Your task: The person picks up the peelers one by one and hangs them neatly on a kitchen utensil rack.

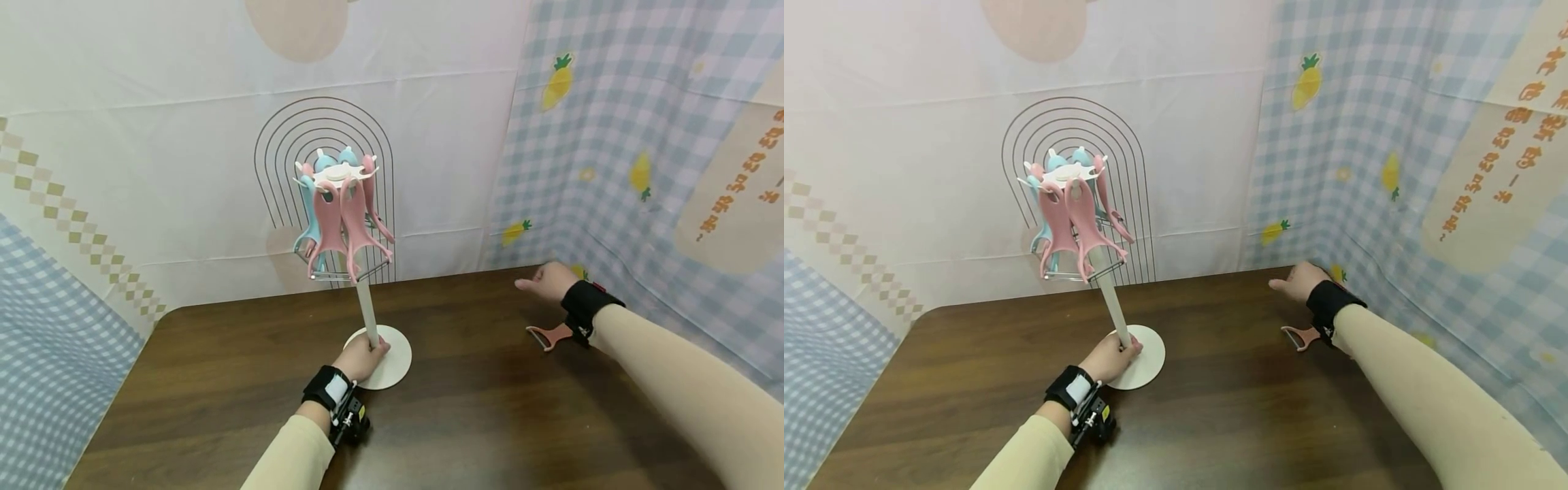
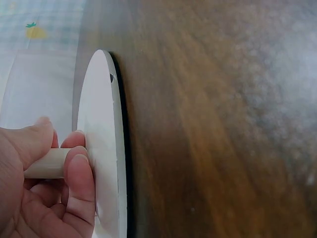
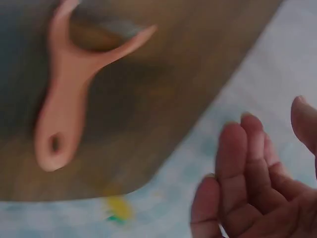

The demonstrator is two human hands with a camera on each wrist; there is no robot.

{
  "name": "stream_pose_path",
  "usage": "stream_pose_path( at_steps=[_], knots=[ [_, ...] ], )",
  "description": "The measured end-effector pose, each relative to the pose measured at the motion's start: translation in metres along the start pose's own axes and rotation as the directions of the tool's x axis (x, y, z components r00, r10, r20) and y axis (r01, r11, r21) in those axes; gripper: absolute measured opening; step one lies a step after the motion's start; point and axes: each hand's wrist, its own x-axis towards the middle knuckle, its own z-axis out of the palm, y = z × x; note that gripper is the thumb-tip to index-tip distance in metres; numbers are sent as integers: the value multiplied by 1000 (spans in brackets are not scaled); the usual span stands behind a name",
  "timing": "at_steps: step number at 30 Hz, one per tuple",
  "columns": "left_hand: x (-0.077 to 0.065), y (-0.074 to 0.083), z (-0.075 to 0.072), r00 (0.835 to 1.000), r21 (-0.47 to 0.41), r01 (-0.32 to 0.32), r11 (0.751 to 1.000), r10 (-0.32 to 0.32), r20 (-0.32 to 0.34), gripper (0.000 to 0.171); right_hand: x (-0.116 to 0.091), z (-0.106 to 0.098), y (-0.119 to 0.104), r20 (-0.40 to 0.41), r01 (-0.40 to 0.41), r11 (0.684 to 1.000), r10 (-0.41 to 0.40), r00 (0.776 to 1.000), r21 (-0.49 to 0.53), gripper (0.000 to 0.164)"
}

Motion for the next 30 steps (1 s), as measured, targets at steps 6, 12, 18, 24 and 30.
stream_pose_path(
  at_steps=[6, 12, 18, 24, 30],
  knots=[
    [0, -1, 1, 1000, 1, -3, 1000, 3, 1, 17, -5, 12, 37, 212, -231, 965, 253, 944, -124, 62],
    [1, -2, 2, 1000, 10, -1, 1000, 1, -2, 17, -13, 22, 49, 244, -262, 940, 312, 918, -219, 72],
    [2, -2, 2, 1000, 6, 14, 1000, -14, 3, 16, -16, 29, 54, 254, -287, 937, 332, 908, -200, 65],
    [2, -1, 1, 1000, 6, 16, 1000, -16, 8, 16, -16, 36, 58, 233, -316, 927, 358, 904, -201, 60],
    [1, 1, 0, 1000, 7, 12, 1000, -12, 11, 16, -18, 38, 56, 210, -328, 924, 367, 906, -196, 56]
  ],
)
